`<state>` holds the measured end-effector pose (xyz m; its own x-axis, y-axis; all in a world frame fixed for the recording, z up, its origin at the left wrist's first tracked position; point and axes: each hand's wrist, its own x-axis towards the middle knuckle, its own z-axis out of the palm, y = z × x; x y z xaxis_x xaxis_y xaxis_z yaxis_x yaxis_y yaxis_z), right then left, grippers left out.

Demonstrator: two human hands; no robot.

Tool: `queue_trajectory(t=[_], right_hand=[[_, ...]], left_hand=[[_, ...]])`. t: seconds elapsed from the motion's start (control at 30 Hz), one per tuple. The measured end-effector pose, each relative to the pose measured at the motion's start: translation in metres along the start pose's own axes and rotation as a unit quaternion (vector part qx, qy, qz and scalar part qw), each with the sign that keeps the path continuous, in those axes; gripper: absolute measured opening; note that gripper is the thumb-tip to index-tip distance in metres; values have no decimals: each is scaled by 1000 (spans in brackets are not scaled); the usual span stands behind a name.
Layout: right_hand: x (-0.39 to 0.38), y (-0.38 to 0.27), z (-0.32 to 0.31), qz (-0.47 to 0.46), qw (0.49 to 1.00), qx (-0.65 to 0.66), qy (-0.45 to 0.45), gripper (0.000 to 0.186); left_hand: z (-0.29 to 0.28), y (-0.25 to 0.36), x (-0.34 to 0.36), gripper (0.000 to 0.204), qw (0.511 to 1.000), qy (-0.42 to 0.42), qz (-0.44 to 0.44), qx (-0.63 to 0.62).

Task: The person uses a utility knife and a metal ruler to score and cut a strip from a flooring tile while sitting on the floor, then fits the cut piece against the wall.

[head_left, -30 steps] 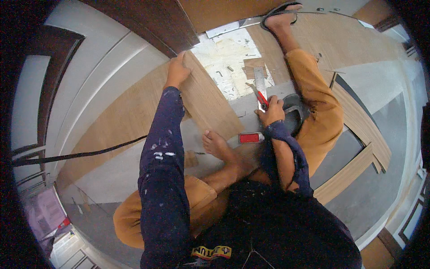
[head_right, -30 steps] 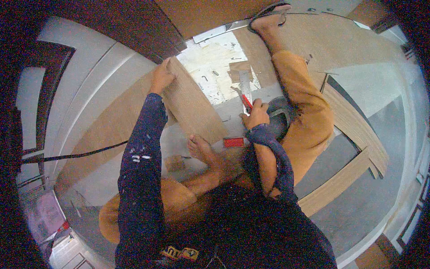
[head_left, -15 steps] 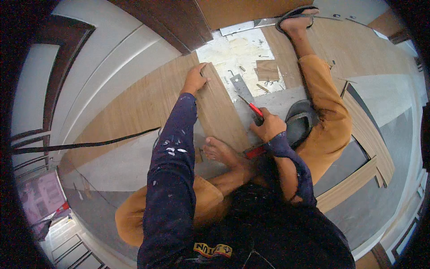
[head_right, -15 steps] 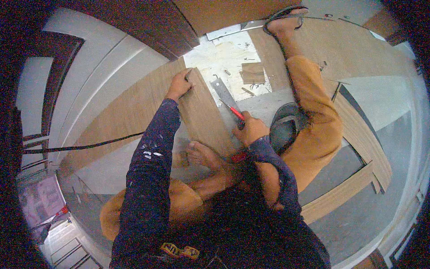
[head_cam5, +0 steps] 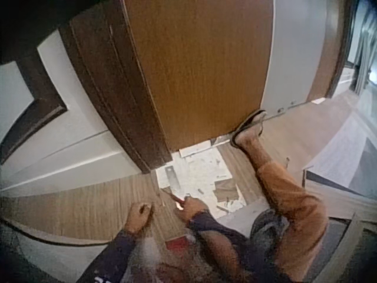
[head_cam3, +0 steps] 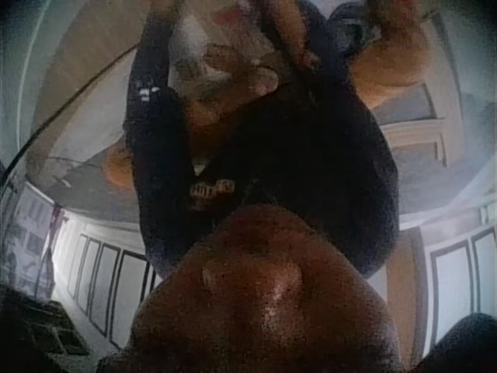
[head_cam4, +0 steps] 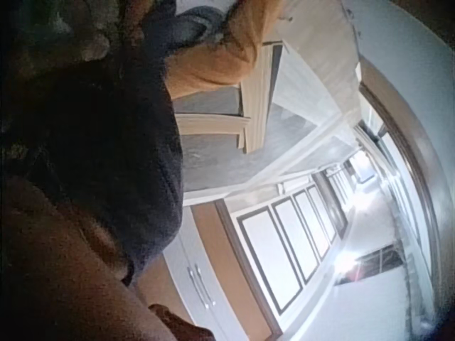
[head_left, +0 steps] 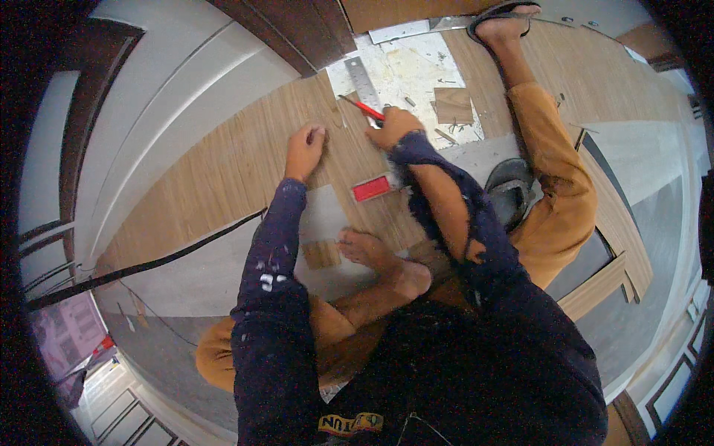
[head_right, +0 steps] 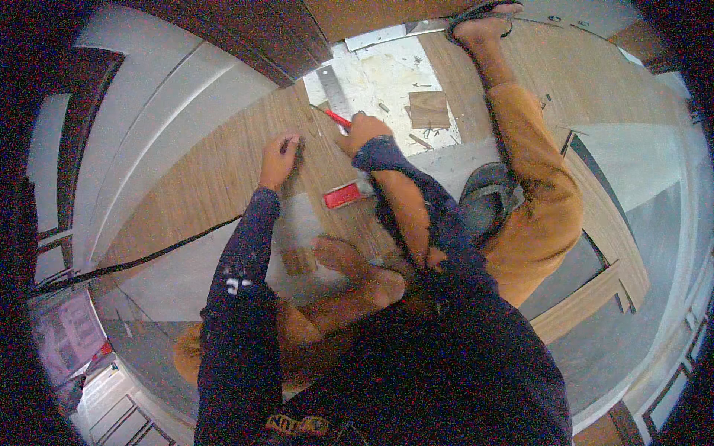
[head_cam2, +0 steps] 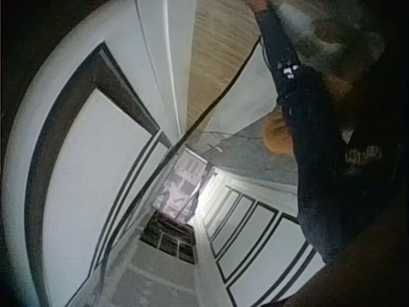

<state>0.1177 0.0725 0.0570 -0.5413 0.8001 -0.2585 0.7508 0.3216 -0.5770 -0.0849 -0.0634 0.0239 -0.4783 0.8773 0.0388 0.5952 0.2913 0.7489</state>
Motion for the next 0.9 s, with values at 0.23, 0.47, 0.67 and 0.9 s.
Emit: queue_trajectory(t=[0.23,0.47,0.67,0.9], right_hand=[[-8,-22,62,22,998,15,59,44],[-66,30,62,-61,991,104,59,56],[-122,46,52,-86,989,120,4,55],[-132,49,50,-73,990,116,19,46]], left_hand=[[-6,48,-104,45,959,-159,197,126],[17,36,-129,48,973,-126,143,134],[23,26,-128,47,966,-109,168,164],[29,36,-123,47,961,-105,181,180]])
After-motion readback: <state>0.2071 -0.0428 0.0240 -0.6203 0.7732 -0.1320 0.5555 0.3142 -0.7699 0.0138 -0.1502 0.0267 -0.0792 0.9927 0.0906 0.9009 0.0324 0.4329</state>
